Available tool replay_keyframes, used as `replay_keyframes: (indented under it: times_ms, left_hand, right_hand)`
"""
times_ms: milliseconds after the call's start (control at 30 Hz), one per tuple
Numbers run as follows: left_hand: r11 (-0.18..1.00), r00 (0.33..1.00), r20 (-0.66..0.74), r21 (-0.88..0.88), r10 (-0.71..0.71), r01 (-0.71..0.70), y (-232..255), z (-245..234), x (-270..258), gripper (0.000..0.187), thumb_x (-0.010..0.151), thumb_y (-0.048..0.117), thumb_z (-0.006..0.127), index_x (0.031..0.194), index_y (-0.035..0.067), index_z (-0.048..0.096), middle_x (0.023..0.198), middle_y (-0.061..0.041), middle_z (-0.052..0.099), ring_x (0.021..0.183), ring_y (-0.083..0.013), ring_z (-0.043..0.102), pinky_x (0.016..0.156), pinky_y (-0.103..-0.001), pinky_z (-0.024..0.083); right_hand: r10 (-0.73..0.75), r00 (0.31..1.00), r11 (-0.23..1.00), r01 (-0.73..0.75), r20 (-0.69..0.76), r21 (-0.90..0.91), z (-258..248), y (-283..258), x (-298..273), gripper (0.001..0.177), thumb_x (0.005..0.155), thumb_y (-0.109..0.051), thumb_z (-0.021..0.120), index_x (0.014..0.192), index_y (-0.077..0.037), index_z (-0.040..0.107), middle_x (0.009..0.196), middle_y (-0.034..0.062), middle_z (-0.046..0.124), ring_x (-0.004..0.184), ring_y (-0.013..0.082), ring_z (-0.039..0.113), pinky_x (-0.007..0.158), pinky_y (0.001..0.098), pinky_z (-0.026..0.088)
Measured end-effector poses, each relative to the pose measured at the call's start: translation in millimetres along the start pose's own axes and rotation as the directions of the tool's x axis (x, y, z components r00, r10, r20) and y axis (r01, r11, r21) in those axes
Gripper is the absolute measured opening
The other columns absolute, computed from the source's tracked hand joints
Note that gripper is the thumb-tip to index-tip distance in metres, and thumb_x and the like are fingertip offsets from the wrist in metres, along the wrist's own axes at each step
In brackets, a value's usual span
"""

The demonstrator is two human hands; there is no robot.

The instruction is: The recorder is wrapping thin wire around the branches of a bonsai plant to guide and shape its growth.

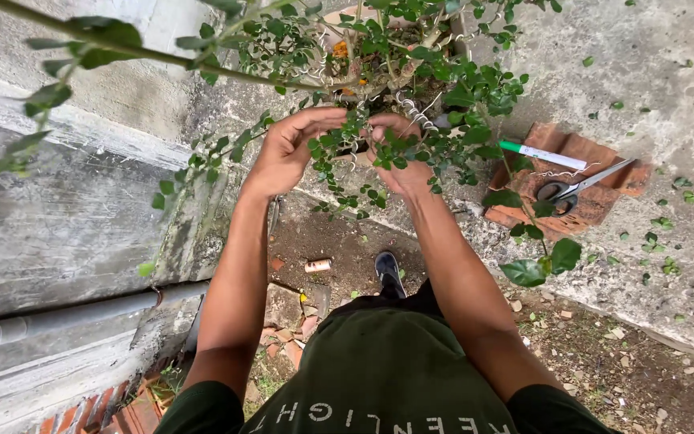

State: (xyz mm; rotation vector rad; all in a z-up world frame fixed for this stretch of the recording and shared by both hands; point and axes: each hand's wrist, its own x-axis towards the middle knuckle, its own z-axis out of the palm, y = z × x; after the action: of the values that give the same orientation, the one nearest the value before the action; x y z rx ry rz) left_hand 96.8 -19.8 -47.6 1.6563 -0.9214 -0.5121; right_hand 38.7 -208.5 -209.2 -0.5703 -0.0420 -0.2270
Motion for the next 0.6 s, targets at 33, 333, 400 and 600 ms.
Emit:
replay_keyframes:
  times_ms: [33, 333, 400, 600]
  left_hand:
    - [1.000, 1.000, -0.001, 0.003, -0.004, 0.004, 3, 1, 1, 0.085, 0.071, -0.031, 0.032, 0.141, 0.009, 0.060, 0.141, -0.012, 0.065, 0.136, -0.0218, 0.061, 0.127, -0.038, 0.042]
    - [0.965, 0.996, -0.001, 0.245, -0.094, 0.092, 8, 4, 1, 0.072, 0.079, -0.027, 0.051, 0.138, 0.013, 0.065, 0.146, -0.012, 0.063, 0.137, -0.0251, 0.059, 0.119, -0.036, 0.048]
    - [0.946, 0.998, 0.036, 0.323, -0.047, 0.033, 8, 0, 4, 0.091, 0.061, -0.030, 0.037, 0.137, 0.011, 0.066, 0.145, -0.013, 0.062, 0.139, -0.0274, 0.057, 0.123, -0.038, 0.041]
    - [0.980, 0.998, 0.057, 0.199, -0.019, 0.008, 8, -2, 10, 0.092, 0.057, -0.029, 0.033, 0.131, 0.011, 0.070, 0.142, -0.011, 0.065, 0.134, -0.0253, 0.061, 0.108, -0.034, 0.053]
  right_hand:
    - [0.002, 1.000, 1.000, -0.002, 0.001, 0.005, -6, 2, 3, 0.022, 0.089, -0.021, 0.084, 0.105, -0.010, 0.073, 0.095, 0.0087, 0.075, 0.064, 0.0057, 0.057, 0.047, 0.0205, 0.040]
    - [-0.175, 0.976, 0.984, 0.174, 0.127, 0.024, -5, 13, 10, 0.020, 0.091, -0.011, 0.086, 0.105, -0.005, 0.073, 0.096, 0.0097, 0.071, 0.079, 0.0130, 0.066, 0.060, 0.0261, 0.049]
    - [-0.193, 0.970, 0.978, 0.178, 0.148, 0.109, 6, 7, 10, 0.018, 0.090, -0.012, 0.084, 0.100, -0.004, 0.072, 0.091, 0.0082, 0.068, 0.075, 0.0120, 0.065, 0.050, 0.0229, 0.047]
    - [-0.140, 0.978, 0.969, 0.103, 0.157, 0.225, 10, 8, 12, 0.018, 0.092, -0.007, 0.083, 0.102, -0.004, 0.068, 0.095, 0.0058, 0.062, 0.084, 0.0122, 0.065, 0.054, 0.0219, 0.048]
